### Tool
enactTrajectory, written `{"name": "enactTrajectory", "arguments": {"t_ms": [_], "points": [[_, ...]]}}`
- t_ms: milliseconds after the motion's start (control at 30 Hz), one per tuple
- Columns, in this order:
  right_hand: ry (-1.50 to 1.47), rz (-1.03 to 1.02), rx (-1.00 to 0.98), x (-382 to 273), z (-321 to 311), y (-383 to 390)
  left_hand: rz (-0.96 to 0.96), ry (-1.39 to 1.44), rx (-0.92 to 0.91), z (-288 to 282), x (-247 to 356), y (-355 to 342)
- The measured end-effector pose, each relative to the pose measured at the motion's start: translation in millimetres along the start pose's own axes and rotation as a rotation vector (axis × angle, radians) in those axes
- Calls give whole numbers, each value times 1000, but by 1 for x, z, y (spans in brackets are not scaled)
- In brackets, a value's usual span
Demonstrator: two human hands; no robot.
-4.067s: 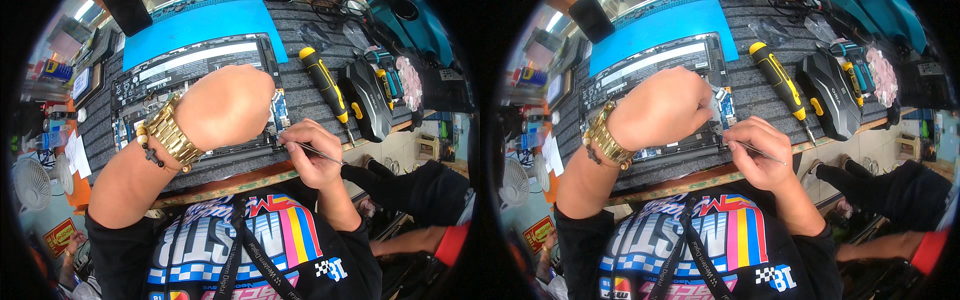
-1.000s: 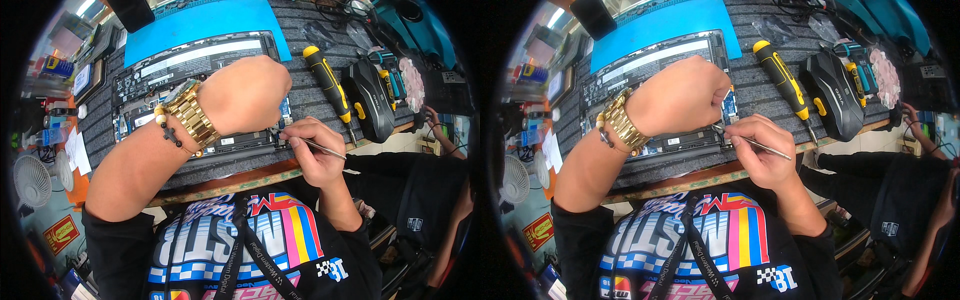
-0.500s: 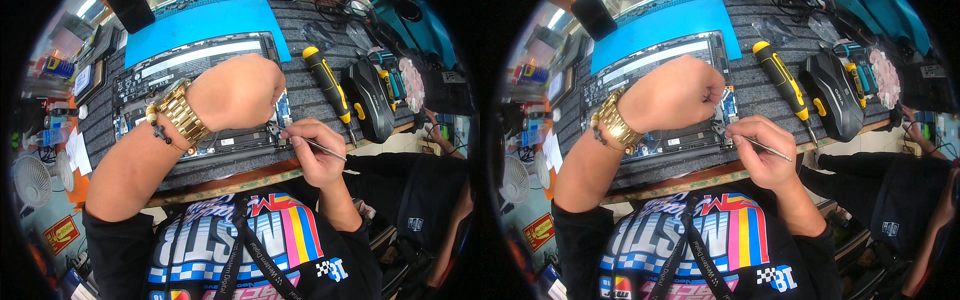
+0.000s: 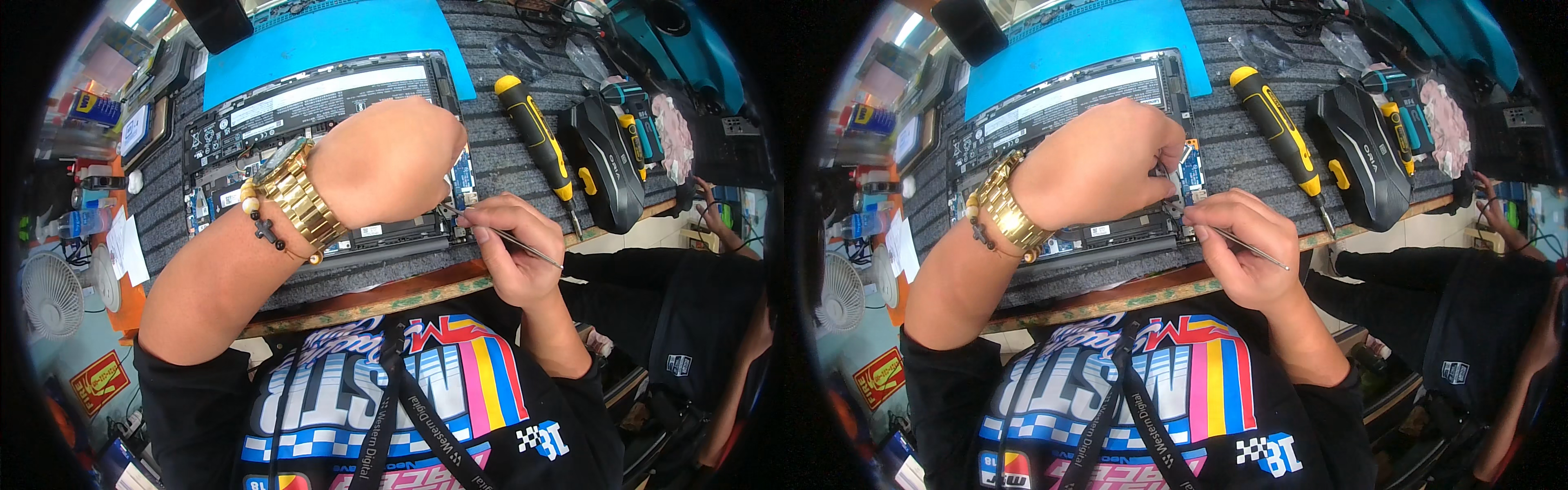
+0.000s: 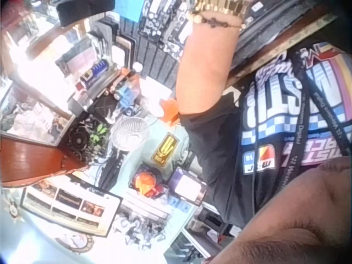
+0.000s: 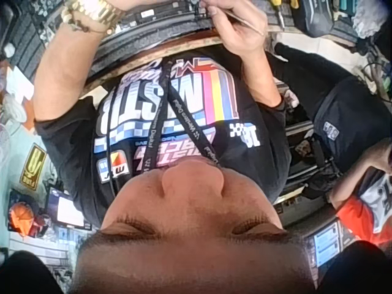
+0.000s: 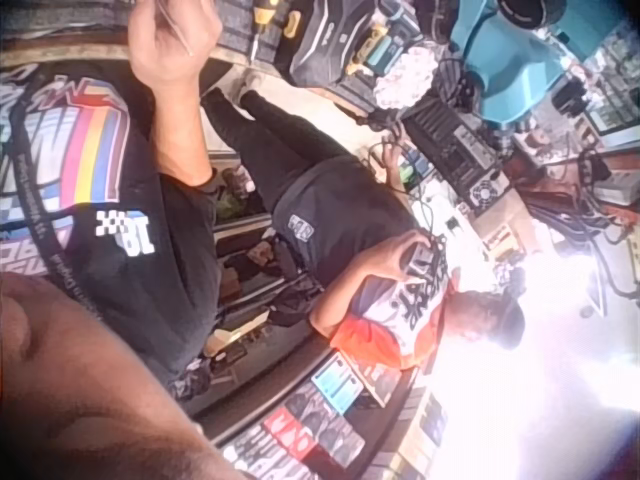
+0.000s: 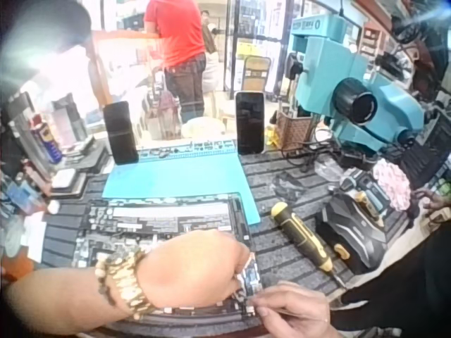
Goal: The person works on the internal components of a laptop, using tweezers to manipulate small connectors and cables on the motherboard.
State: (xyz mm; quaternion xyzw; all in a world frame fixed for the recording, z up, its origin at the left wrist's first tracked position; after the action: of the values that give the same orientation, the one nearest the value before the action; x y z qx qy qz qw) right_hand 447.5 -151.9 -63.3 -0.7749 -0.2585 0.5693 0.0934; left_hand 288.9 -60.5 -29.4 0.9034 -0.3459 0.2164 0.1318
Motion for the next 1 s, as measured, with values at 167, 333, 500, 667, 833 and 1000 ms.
{"name": "enactTrajectory", "arguments": {"t_ms": [167, 333, 500, 667, 833, 1000], "points": [[11, -11, -2, -1, -1, -1, 43, 37, 49, 1, -2, 3], [-3, -17, 7, -1, 0, -2, 82, 66, 78, -2, -7, 6], [5, -7, -2, 0, 1, -2, 122, 49, 171, -10, -12, 7], [-7, 26, 9, 2, 0, -1, 104, 56, 201, -16, -22, 8], [-41, 86, 73, 6, -3, 1, 103, 57, 199, -22, -25, 8], [-19, 111, 118, 7, -1, -2, 104, 17, 200, -25, -23, 11]]}}
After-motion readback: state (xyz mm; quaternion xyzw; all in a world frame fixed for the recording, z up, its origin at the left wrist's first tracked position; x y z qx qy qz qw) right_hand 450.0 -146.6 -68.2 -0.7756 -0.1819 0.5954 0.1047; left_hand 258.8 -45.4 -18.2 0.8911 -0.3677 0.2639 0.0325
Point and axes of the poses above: each hand's wrist, its own y-axis away from the middle knuckle, its own z-axis out of the palm, x = y × z, the point moved 8 cm from there along -y, towards the middle knuckle, and after that the axes turned 1 degree about -x, right-handed, at the moved point
